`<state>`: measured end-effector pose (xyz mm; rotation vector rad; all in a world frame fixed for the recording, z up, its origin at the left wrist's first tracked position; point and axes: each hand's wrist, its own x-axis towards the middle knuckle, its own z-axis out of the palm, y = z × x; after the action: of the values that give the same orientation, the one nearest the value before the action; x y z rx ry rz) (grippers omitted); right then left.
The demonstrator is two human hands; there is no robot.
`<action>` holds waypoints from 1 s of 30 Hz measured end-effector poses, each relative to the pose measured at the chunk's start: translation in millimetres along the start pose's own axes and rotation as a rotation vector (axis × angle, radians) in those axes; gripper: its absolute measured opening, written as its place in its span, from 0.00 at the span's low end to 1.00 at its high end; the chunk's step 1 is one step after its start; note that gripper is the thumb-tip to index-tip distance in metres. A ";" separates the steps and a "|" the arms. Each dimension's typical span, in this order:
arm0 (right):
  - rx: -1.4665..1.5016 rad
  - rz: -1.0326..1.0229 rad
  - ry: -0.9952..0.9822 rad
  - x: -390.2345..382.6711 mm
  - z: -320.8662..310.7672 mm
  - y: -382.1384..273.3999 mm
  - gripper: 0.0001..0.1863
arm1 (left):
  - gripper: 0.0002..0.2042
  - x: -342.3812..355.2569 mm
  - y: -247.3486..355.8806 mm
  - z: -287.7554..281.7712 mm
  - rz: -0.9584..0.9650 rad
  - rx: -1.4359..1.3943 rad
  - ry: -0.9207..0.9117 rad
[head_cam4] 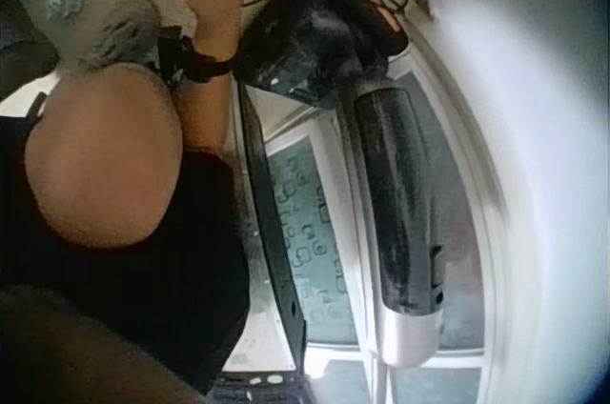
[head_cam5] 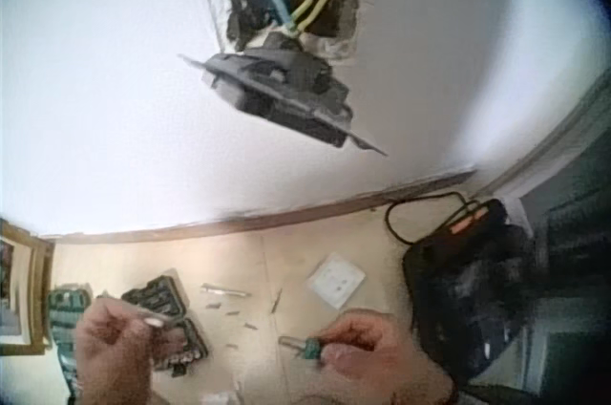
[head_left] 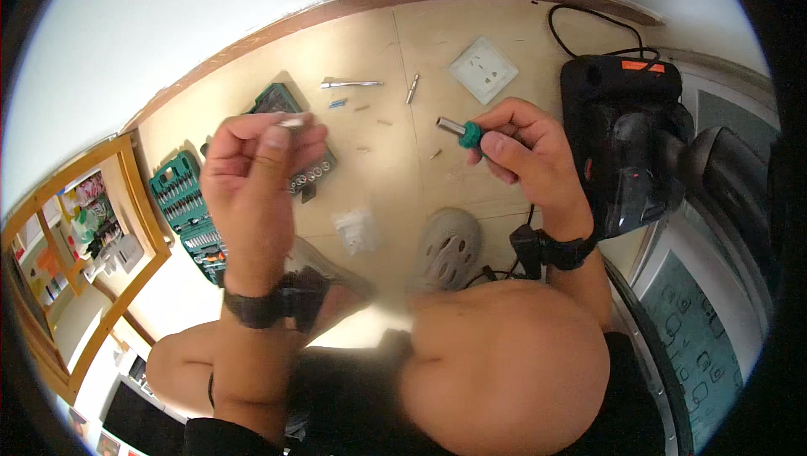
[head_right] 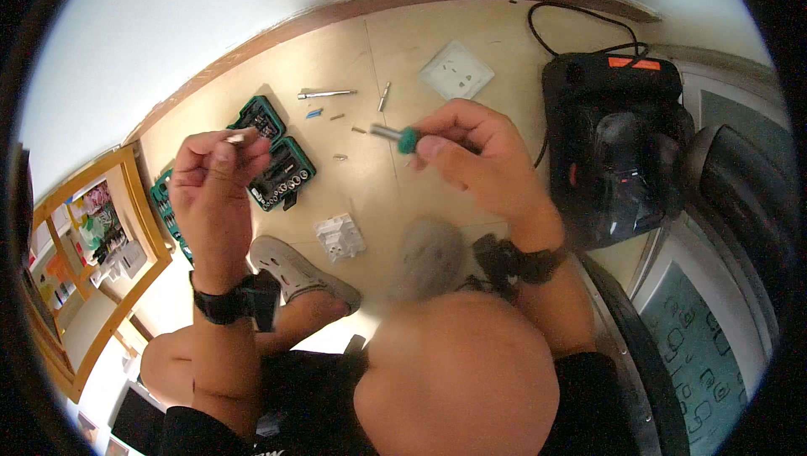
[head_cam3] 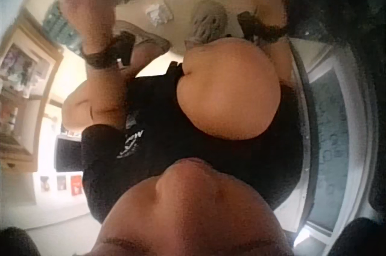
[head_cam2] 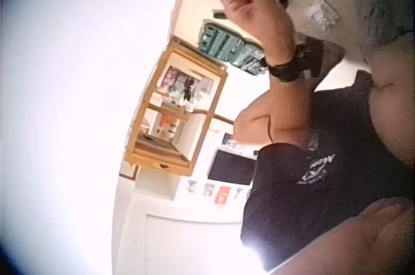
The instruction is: The person unscrews and removes a wall socket plate using a screwdriver, handles electrical wires, and attaches a new socket component by tightening screws.
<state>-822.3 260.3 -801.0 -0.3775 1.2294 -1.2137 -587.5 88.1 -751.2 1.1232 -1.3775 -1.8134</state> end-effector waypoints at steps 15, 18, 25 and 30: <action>-1.253 -0.524 0.126 37.8 -18.1 117.1 0.16 | 0.06 -96.2 73.3 -81.2 -0.580 -0.069 0.114; -1.297 -0.521 0.078 43.6 -17.4 120.5 0.16 | 0.06 -102.1 69.7 -74.6 -0.630 -0.089 0.241; -1.365 -0.456 -0.078 66.8 -9.9 96.2 0.14 | 0.05 -112.7 61.4 -76.1 -0.719 -0.208 0.059; -1.293 -0.618 -0.110 93.5 20.5 70.8 0.10 | 0.06 -125.0 70.2 -76.0 -0.751 -0.254 0.044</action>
<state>-782.9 200.3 -896.1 -1.8422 1.7374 -0.6851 -464.2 138.6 -658.4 1.6587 -0.6918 -2.3603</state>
